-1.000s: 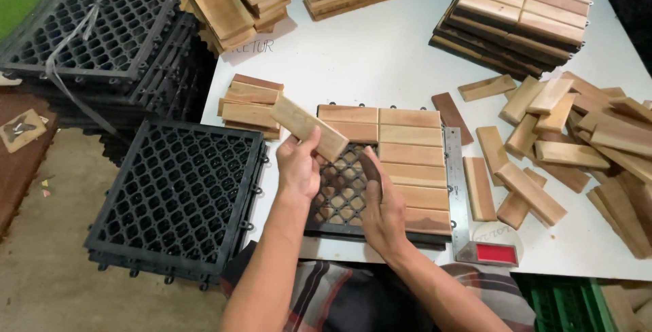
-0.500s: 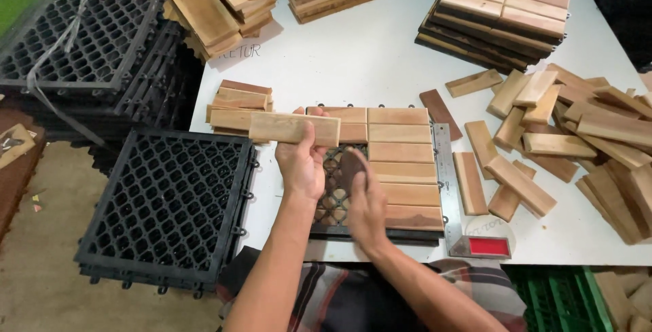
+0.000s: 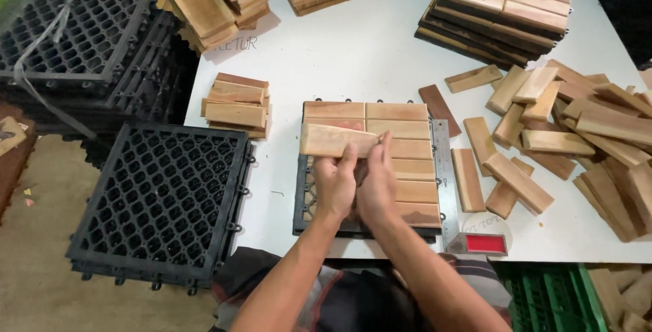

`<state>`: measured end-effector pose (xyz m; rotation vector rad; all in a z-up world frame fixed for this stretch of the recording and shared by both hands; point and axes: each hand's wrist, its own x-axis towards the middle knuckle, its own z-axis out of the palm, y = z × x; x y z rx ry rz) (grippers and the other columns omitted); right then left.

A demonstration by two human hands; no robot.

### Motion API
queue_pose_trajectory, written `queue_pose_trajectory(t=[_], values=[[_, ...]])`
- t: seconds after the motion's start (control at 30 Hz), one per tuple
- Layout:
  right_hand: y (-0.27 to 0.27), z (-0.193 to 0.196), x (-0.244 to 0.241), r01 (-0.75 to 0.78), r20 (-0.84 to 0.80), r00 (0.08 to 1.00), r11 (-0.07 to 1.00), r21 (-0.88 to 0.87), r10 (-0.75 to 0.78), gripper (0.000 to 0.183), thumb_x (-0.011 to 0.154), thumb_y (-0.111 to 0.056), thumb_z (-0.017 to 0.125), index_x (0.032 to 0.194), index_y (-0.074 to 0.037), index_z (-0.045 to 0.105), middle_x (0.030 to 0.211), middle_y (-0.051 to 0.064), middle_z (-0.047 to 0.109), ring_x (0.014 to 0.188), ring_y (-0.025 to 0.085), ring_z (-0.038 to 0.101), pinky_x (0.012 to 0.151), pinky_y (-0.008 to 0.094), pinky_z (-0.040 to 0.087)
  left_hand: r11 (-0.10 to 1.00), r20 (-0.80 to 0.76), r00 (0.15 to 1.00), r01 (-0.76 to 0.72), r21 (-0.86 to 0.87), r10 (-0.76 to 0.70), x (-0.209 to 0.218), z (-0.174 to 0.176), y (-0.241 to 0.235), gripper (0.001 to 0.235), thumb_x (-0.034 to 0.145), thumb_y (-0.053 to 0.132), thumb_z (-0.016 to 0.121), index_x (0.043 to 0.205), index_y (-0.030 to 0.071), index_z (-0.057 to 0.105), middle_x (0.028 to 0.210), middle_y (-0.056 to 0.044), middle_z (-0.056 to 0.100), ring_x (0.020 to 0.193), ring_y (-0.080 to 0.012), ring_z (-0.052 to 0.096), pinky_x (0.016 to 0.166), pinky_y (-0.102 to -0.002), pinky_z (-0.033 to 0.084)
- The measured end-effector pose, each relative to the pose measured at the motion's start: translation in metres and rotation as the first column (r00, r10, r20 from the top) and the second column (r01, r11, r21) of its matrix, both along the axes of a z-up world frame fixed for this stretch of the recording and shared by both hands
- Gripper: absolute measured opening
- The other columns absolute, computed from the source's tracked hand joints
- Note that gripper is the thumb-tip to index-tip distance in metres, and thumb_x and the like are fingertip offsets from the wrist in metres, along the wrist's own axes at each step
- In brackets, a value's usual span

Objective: Sanding individual wooden slats and assembling them into a plastic interlocking tile base

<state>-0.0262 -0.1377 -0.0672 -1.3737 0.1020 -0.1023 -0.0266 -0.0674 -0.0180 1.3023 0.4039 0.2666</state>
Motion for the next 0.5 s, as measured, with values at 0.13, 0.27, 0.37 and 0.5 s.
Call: queue_pose_trajectory(t=[0.13, 0.27, 0.37, 0.5], values=[[-0.043, -0.003, 0.051, 0.307, -0.282, 0.933, 0.902, 0.304, -0.223, 0.049, 0.112, -0.032, 0.037, 0.154, -0.007, 0.043, 0.153, 0.023, 0.046, 0.140, 0.031, 0.048, 0.120, 0.057, 0.032, 0.862, 0.106, 0.994, 0.070, -0.503, -0.019, 0.003, 0.006, 0.008, 0.051, 0.097, 0.009, 0.063, 0.144, -0.003, 0.046, 0.130, -0.024, 0.064, 0.111, -0.0376, 0.069, 0.089, -0.056, 0.061], [-0.092, 0.011, 0.065, -0.054, -0.171, 0.985, 0.874, -0.483, -0.034, 0.046, 0.100, -0.028, 0.062, 0.142, -0.010, 0.059, 0.133, 0.018, 0.065, 0.124, 0.030, 0.062, 0.100, 0.045, 0.053, 0.876, 0.130, 0.986, 0.155, -0.457, -0.107, 0.002, 0.014, 0.022, 0.046, 0.091, 0.004, 0.071, 0.133, -0.007, 0.055, 0.118, -0.020, 0.066, 0.100, -0.0291, 0.070, 0.083, -0.053, 0.064], [-0.094, 0.023, 0.055, -0.117, -0.080, 0.993, 0.794, -0.597, 0.087, 0.056, 0.093, -0.029, 0.073, 0.145, -0.017, 0.059, 0.133, 0.012, 0.066, 0.117, 0.026, 0.065, 0.092, 0.039, 0.057, 0.858, 0.161, 0.982, 0.162, -0.487, -0.094, 0.007, 0.005, 0.025, 0.047, 0.090, 0.002, 0.073, 0.132, -0.008, 0.056, 0.116, -0.021, 0.066, 0.097, -0.0287, 0.070, 0.083, -0.054, 0.064], [-0.073, 0.039, 0.034, -0.241, 0.192, 0.900, 0.815, -0.527, 0.391, 0.088, 0.057, -0.008, 0.099, 0.138, -0.012, 0.064, 0.127, 0.004, 0.066, 0.101, 0.021, 0.070, 0.078, 0.024, 0.063, 0.856, 0.143, 0.985, 0.158, -0.492, -0.099, 0.016, -0.024, 0.021, 0.041, 0.091, 0.003, 0.073, 0.130, -0.001, 0.059, 0.112, -0.012, 0.066, 0.088, -0.0176, 0.068, 0.075, -0.034, 0.065]])
